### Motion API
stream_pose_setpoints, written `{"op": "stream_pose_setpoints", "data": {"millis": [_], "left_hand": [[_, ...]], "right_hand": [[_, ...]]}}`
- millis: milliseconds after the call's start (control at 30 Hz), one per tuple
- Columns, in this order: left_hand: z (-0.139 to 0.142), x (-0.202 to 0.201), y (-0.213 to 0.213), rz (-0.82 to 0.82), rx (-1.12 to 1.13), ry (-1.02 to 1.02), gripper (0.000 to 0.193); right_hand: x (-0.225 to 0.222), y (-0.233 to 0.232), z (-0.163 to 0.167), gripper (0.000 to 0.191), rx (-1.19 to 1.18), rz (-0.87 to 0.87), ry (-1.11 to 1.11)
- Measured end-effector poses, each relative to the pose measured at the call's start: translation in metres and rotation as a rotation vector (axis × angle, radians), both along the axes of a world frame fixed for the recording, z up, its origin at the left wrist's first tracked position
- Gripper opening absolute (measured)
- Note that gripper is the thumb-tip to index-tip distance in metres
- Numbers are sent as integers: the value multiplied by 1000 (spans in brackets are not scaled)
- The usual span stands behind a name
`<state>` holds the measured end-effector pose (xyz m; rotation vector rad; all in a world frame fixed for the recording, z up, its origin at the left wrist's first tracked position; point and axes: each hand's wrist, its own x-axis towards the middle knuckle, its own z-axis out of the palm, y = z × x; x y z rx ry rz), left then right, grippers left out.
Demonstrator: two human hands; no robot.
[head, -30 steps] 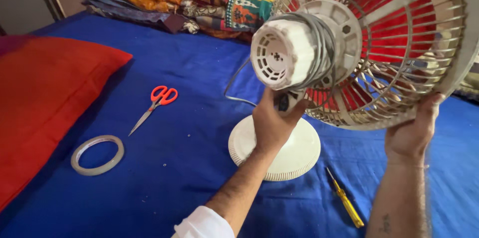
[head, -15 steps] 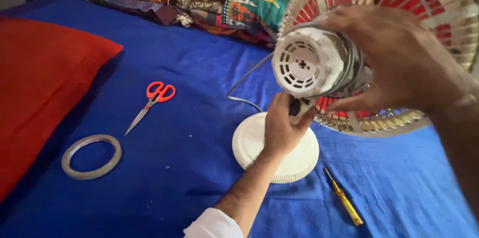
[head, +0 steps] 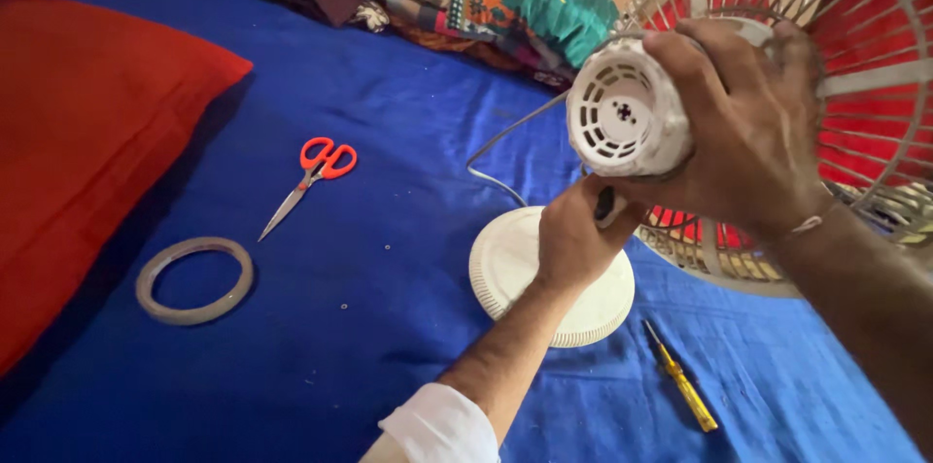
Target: The person works on a table fan placed on a bed. They use a screwdriver to unscrew the fan head from its stand, detach the head, unwind the power cord, and handle the rear motor housing while continuing to work on the fan.
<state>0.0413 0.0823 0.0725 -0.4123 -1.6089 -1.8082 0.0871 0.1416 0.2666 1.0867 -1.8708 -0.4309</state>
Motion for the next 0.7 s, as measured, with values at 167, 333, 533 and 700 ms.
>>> {"op": "stream_pose_setpoints", "data": {"millis": [167, 333, 533, 700], "left_hand": [[0, 1, 8, 17, 47, 64, 33], [6, 5, 11, 90, 0, 160, 28], [21, 5, -13, -180, -69, 73, 34], [39, 13, -15, -171, -71, 28, 38]], "right_hand": [[-2, 5, 1, 101, -23, 28, 35], [0, 10, 8, 100, -44, 54, -11], [11, 12, 19, 99, -52, 90, -7], [22, 24, 32, 109, -24, 98, 25]]}}
